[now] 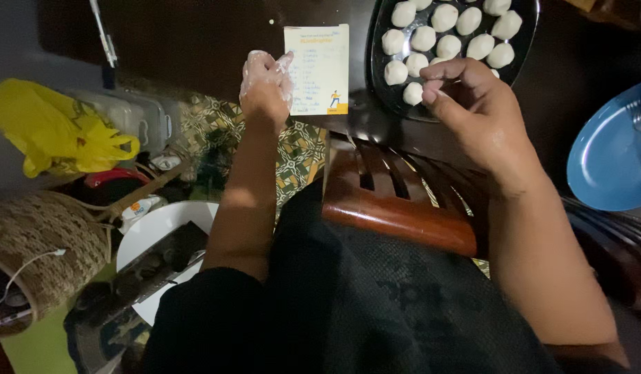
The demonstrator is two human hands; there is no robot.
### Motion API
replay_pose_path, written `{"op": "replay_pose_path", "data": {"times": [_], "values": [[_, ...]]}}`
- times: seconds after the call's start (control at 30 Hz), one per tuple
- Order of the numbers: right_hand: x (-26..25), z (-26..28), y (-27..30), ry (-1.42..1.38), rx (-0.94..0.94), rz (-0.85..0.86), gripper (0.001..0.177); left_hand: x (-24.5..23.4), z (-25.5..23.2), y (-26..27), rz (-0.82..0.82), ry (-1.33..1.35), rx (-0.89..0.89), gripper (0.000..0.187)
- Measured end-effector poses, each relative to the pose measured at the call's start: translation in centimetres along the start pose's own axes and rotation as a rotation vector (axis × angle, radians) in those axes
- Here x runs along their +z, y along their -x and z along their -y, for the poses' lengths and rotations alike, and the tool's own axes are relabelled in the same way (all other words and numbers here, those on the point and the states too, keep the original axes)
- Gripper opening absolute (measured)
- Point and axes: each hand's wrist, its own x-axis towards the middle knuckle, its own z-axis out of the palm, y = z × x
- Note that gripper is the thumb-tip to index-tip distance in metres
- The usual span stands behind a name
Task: The person rolls portions of white dough into balls between their palms, occasionally adding a dark filling from a metal plate, and places the completed balls onto a black plate on a wooden table.
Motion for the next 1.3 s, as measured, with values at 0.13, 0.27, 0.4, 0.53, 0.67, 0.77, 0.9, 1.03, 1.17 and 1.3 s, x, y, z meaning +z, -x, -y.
{"op": "replay_pose_path", "data": {"times": [0.13, 0.27, 0.4, 0.53, 0.67, 0.77, 0.9, 1.03, 1.17, 1.3], "values": [[0.0, -0.2, -0.2, 0.04, -0.006, -0.011, 0.026, 1.1, 0.9, 0.4, -0.005, -0.038, 0.106, 0.032], [-0.2, -0.6, -0.3, 0.005, -0.016, 0.001, 0.025, 1.3, 1.2, 1.2, -0.016, -0.023, 0.122, 0.033], [-0.2, -0.8, -0.5, -0.014, -0.017, 0.013, 0.026, 1.2, 1.5, 1.0, 0.007, -0.002, 0.128, 0.034], [-0.3, -1.0, -0.4, -0.059, -0.036, 0.022, 0.026, 1.3, 1.7, 0.9, 0.042, -0.041, 0.134, 0.032], [-0.5, -1.0, -0.4, -0.069, -0.039, 0.017, 0.026, 2.0, 1.8, 0.8, 0.046, -0.01, 0.116, 0.037], [-0.3, -0.9, -0.3, -0.037, -0.033, 0.02, 0.025, 2.5, 2.1, 1.2, 0.041, 0.007, 0.122, 0.039], [0.1, -0.6, -0.2, 0.035, -0.027, 0.017, 0.024, 2.6, 2.1, 1.1, 0.042, 0.057, 0.106, 0.044], [0.2, -0.6, -0.3, -0.026, -0.052, 0.029, 0.022, 2.0, 1.5, 0.9, -0.002, 0.089, 0.081, 0.039], [-0.1, -0.5, -0.1, -0.033, -0.053, 0.024, 0.024, 1.4, 1.0, 0.9, -0.052, 0.052, 0.039, 0.026], [-0.2, -0.4, -0.1, 0.025, -0.024, 0.002, 0.024, 1.5, 1.7, 0.3, -0.059, 0.31, -0.224, 0.012]]}}
